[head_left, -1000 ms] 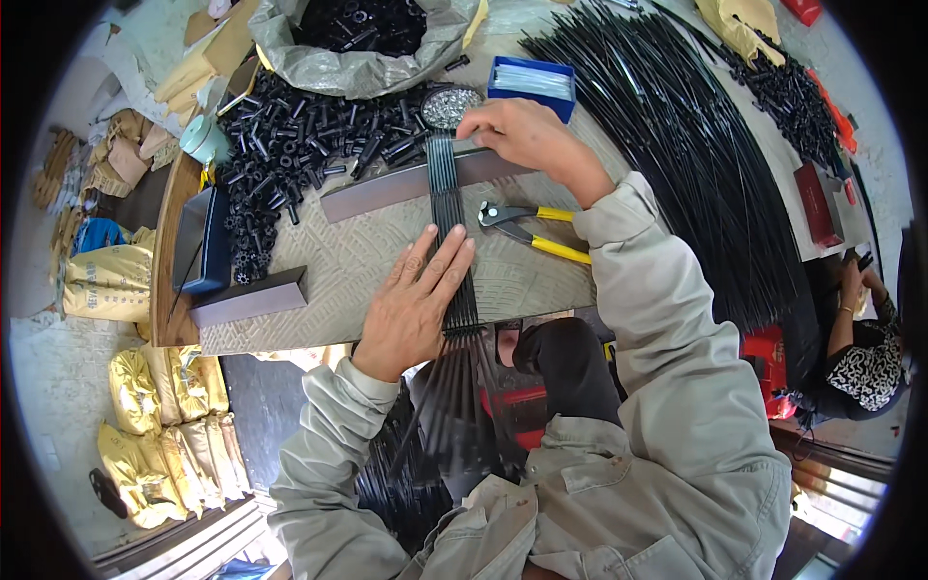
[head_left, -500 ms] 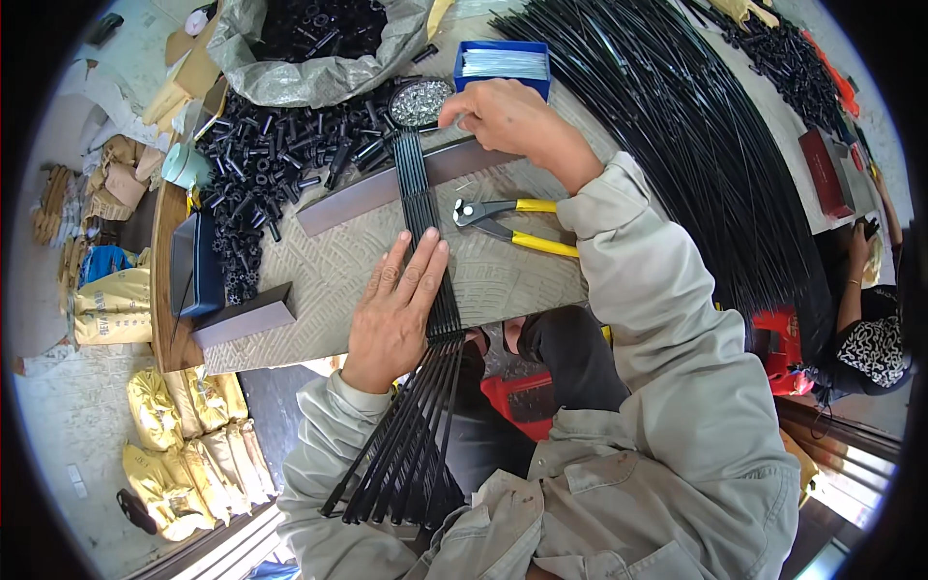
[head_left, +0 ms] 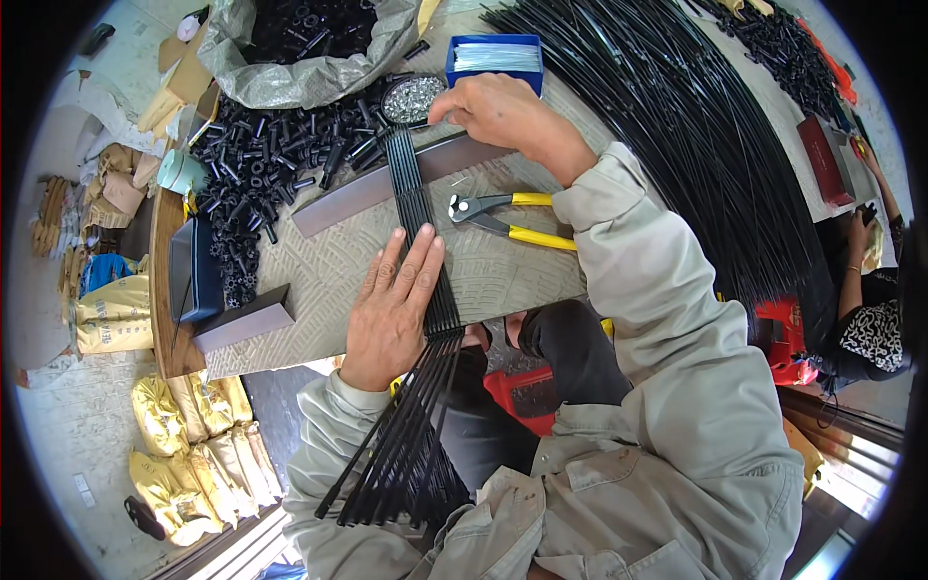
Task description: The worker gathers black rods into bundles, aligns them, and uses pliers to trim them at a manufacturing workstation.
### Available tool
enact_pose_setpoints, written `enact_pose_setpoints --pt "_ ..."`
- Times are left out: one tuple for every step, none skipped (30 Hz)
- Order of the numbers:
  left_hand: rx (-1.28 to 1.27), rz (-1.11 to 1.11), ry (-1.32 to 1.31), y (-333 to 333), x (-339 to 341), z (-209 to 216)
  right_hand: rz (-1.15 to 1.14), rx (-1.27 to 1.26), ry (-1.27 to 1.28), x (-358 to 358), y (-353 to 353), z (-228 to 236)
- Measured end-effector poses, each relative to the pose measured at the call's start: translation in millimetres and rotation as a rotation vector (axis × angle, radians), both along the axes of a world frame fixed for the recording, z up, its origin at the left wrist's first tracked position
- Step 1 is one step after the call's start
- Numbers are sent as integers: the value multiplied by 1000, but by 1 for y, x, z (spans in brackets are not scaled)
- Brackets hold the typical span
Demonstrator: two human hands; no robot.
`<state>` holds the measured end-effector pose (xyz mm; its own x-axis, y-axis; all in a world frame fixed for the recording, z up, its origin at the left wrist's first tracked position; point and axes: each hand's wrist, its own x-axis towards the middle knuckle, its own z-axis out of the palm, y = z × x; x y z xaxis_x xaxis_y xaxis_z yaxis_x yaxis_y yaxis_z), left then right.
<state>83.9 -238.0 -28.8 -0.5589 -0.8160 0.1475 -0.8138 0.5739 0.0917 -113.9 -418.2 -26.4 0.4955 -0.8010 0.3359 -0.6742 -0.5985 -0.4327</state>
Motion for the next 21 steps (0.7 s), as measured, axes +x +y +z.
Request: enact_pose_setpoints --pt "11 -3 26 0 -1 2 15 12 -13 0 -1 -1" --pt "21 -8 51 0 -3 5 29 24 -27 0 -1 0" --pt "31 -12 75 1 -3 6 27 24 -29 -1 -1 -1" --pt "32 -14 73 0 -4 6 30 23 -33 -2 -1 0" --pt "21 -15 66 0 -3 5 33 21 -37 -2 -1 0" --pt "10 -16 59 0 -3 4 36 19 -42 -3 -1 0" --pt "1 -16 53 0 -3 3 33 22 -43 -3 0 0" --pt "4 -19 52 0 -4 3 24 11 -32 -1 0 -1" --pt "2 -27 55 1 -4 5 15 0 -21 0 0 -1" --pt "0 -35 59 1 -5 7 5 -11 -10 0 0 -1" --pt "-2 -44 62 0 -6 8 1 -10 -11 0 0 -1" --pt "0 -44 60 1 -5 8 3 6 -17 0 -1 -1" --pt "-12 -48 36 0 -5 6 5 21 -23 1 -1 -1" --pt "-25 -52 11 0 -4 5 7 36 -28 0 -1 -1" --pt "-38 -56 -13 -1 -4 5 7 37 -30 -1 -2 -2" --pt "-37 -56 -15 -1 -4 6 6 16 -38 -3 -3 -2" --pt "-27 -49 1 -1 -5 6 5 -4 -46 -4 -3 -1" --pt "-17 -41 17 0 -6 6 4 -25 -54 -5 -3 0" --pt "-7 -33 33 0 -6 6 5 -24 -55 -7 -2 1" --pt "-7 -32 32 1 -7 7 11 -30 -49 -8 -1 1" --pt "1 -25 37 1 -7 7 17 -36 -43 -10 0 2"
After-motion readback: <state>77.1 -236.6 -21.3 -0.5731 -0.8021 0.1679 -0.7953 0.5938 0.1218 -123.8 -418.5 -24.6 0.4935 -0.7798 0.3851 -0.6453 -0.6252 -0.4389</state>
